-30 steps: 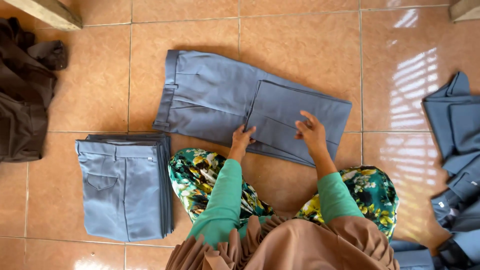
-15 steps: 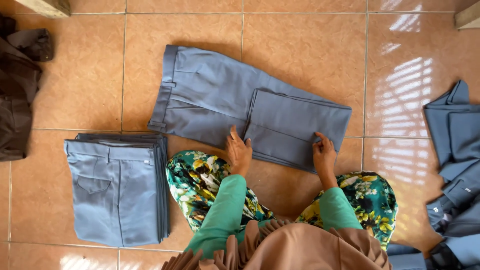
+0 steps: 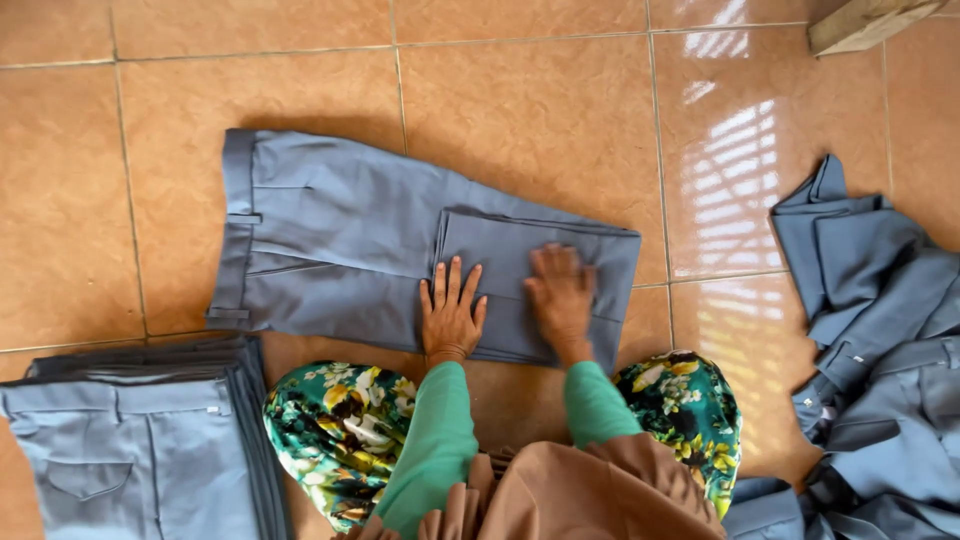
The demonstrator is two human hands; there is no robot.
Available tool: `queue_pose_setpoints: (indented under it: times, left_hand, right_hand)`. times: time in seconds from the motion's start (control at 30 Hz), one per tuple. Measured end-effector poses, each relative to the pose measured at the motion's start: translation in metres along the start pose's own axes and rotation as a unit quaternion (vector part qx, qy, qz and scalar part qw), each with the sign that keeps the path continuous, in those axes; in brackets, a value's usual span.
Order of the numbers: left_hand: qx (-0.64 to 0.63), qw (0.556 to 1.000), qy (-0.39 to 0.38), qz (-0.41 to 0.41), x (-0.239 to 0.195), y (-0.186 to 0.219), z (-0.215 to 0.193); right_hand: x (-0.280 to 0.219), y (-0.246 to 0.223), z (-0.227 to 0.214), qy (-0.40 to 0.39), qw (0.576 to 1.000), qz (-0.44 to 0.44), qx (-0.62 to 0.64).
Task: The person sits on a tiled floor and folds multiple pairs of gray trousers by hand. Each pair is laid flat, folded lengthwise, then folded into a compact rectangle and placed into a growing stack.
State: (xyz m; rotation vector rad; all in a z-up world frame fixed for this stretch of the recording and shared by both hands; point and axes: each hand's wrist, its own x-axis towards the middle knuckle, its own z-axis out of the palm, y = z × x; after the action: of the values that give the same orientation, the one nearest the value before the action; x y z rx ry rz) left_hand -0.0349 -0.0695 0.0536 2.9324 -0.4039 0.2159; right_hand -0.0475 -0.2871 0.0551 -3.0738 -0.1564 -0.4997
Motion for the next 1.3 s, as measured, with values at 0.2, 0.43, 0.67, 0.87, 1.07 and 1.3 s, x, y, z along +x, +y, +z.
queue_pose_setpoints:
  times: [0.2, 0.43, 0.67, 0.87, 1.07, 1.3]
  left_hand:
    - [-0.009, 0.999, 0.047, -0.004, -0.001, -0.001, 0.009]
    - [-0.014, 0.997, 0.073, -0.011, 0.003, 0.000, 0.007]
    - [-0.019, 0.996, 0.087, -0.014, 0.003, 0.000, 0.009]
    - [-0.028, 0.996, 0.088, -0.023, 0.005, 0.001, 0.007]
    - [-0.027, 0.996, 0.079, -0.027, 0.004, 0.001, 0.011]
    - [-0.029, 0.997, 0.070, -0.030, 0.004, 0.002, 0.006]
  right_hand:
    - [-0.011, 0.083, -0.028, -0.126, 0.958, 0.258, 0.017]
    - [0.037, -0.045, 0.012, -0.018, 0.997, 0.011, 0.080]
    - [0.008, 0.109, 0.024, -0.024, 0.995, 0.098, -0.015]
    - [0.049, 0.132, -0.002, 0.001, 0.996, -0.070, -0.050]
    - [0.081, 0.147, -0.022, -0.295, 0.955, -0.021, 0.009]
    - [0.130, 0.188, -0.119, -0.391, 0.918, 0.035, 0.057]
